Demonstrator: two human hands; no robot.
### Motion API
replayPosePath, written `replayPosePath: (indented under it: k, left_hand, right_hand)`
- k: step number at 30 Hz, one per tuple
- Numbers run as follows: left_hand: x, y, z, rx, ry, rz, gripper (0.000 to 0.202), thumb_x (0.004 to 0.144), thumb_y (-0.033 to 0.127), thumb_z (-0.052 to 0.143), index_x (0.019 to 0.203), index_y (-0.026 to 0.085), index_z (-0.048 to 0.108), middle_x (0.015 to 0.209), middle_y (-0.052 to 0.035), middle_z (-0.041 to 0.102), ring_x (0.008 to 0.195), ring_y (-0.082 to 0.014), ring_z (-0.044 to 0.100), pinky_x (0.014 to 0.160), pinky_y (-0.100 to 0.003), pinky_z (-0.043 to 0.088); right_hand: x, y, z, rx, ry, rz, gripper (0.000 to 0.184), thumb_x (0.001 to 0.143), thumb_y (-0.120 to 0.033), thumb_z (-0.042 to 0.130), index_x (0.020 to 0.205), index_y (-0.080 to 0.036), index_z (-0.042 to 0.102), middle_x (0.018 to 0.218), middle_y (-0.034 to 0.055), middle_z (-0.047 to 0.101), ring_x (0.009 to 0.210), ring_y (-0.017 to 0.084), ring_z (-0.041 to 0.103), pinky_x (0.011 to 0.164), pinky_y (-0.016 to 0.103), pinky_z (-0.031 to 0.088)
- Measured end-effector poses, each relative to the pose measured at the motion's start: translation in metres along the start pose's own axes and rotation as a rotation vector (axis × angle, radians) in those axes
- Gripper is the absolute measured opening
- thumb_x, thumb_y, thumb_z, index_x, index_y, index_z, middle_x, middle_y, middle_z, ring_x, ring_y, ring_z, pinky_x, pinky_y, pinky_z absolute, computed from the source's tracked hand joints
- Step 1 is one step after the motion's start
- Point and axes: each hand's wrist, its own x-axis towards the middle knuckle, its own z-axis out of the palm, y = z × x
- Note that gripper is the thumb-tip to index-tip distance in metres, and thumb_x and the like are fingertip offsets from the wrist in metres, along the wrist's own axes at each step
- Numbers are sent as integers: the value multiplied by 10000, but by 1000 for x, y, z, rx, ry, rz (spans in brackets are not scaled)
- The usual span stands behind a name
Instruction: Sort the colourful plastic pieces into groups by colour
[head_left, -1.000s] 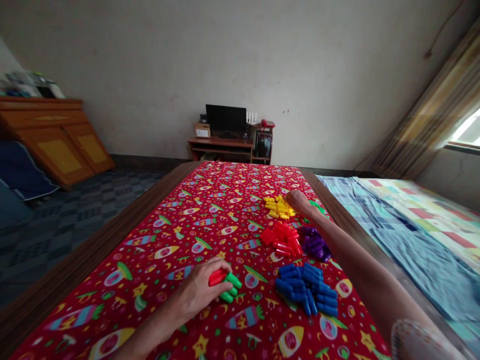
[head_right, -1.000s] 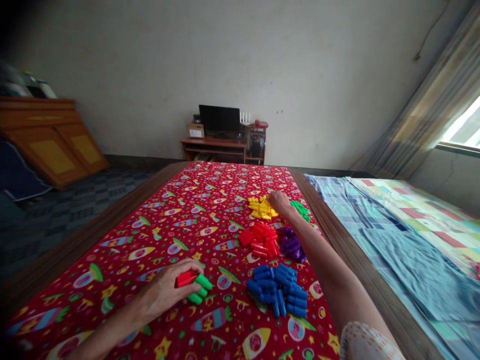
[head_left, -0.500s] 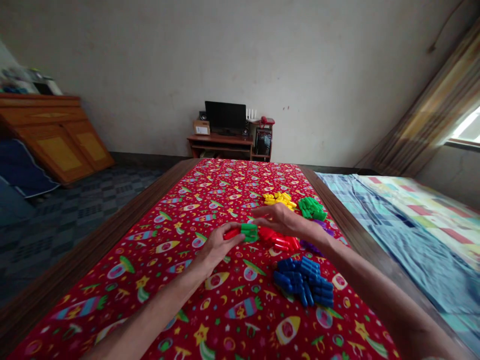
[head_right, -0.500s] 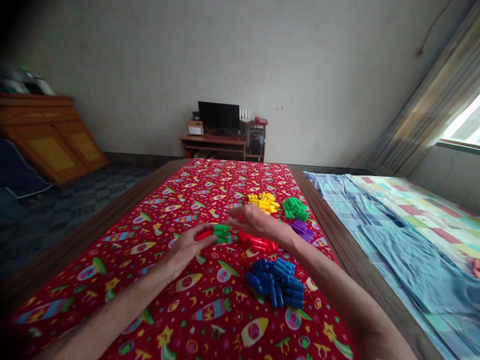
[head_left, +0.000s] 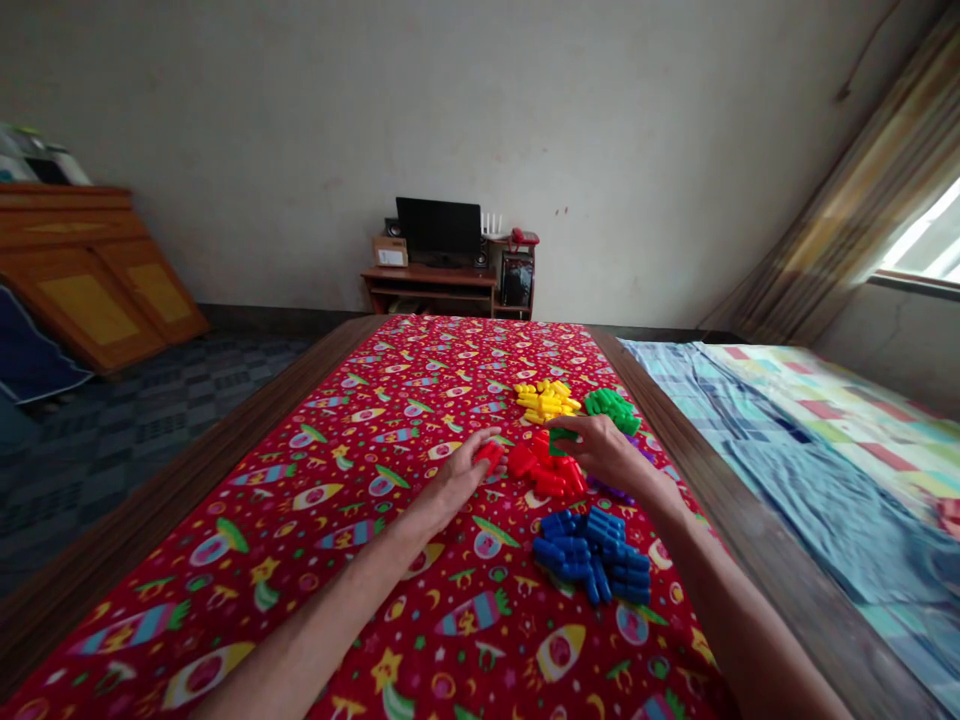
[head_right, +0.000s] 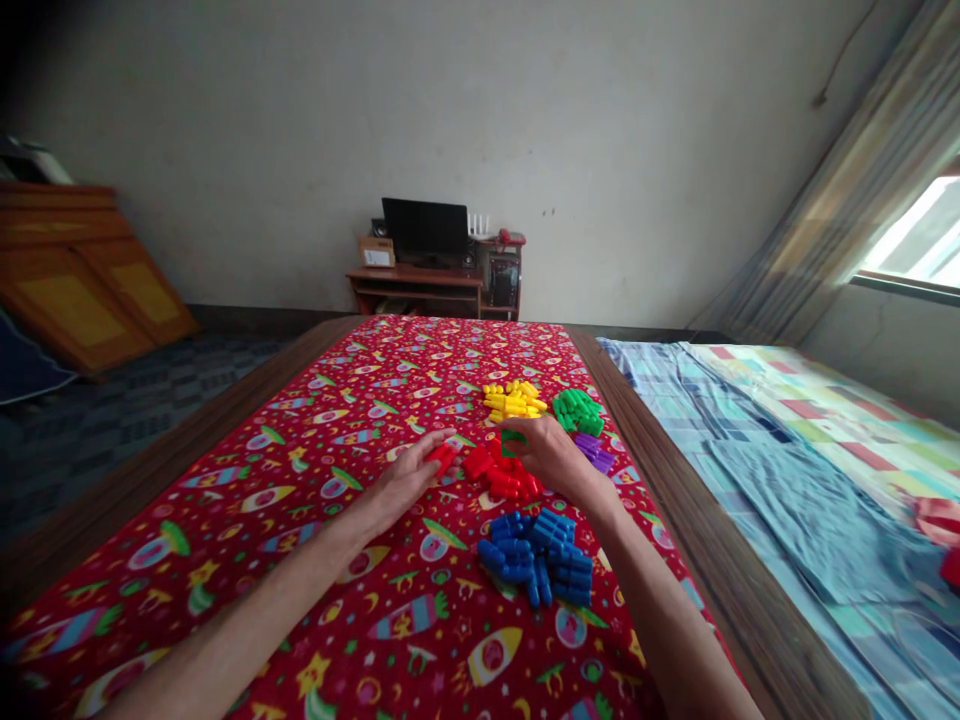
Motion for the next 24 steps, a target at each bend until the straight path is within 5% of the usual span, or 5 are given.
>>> replayPosePath:
  k: [7, 12, 15, 20, 24]
  left_hand:
    - [7, 9, -2, 138, -13, 50, 643, 675, 462, 783, 1214, 172, 585, 1058, -96, 719, 966, -261, 696, 822, -347, 549]
    - [20, 14, 28, 362, -157, 267, 318, 763, 382, 720, 1022, 198, 726, 1041, -74, 730, 1042, -263, 653, 905, -358, 514]
    - [31, 5, 44, 546, -149, 418, 193, 794, 311, 698, 956, 227, 761, 1091, -66, 701, 1048, -249, 635, 976, -384, 474]
    - [41, -6, 45, 716, -189, 595, 312, 845, 267, 641, 1153, 248, 688, 1236, -59, 669, 1277, -272, 475, 1096, -468, 370]
    - [37, -4, 32, 753, -97, 660, 333, 898, 183, 485, 1186, 196, 650, 1225, -87, 669, 1214, -239, 529, 1061, -436, 417]
  right_hand:
    - [7, 13, -16, 26, 221, 143, 265, 796, -257, 607, 1009, -203, 755, 859, 54, 758, 733, 192, 681, 685, 282, 495]
    - [7, 20, -34, 55, 360, 249, 282, 759, -304, 631, 983, -202, 769, 891, 56, 761, 719, 205, 670, 671, 314, 514]
    - [6, 28, -38, 58, 380, 268, 286, 750, -323, 634, 971, -207, 772, 890, 49, 761, 731, 211, 666, 682, 324, 516]
    - [3, 62, -48, 60, 567, 395, 342, 748, -362, 614, 999, -183, 760, 860, 43, 753, 758, 222, 670, 736, 340, 519]
    - [-4, 98, -52, 89, 639, 479, 366, 731, -297, 573, 1021, -146, 739, 894, 60, 752, 845, 254, 690, 765, 345, 522]
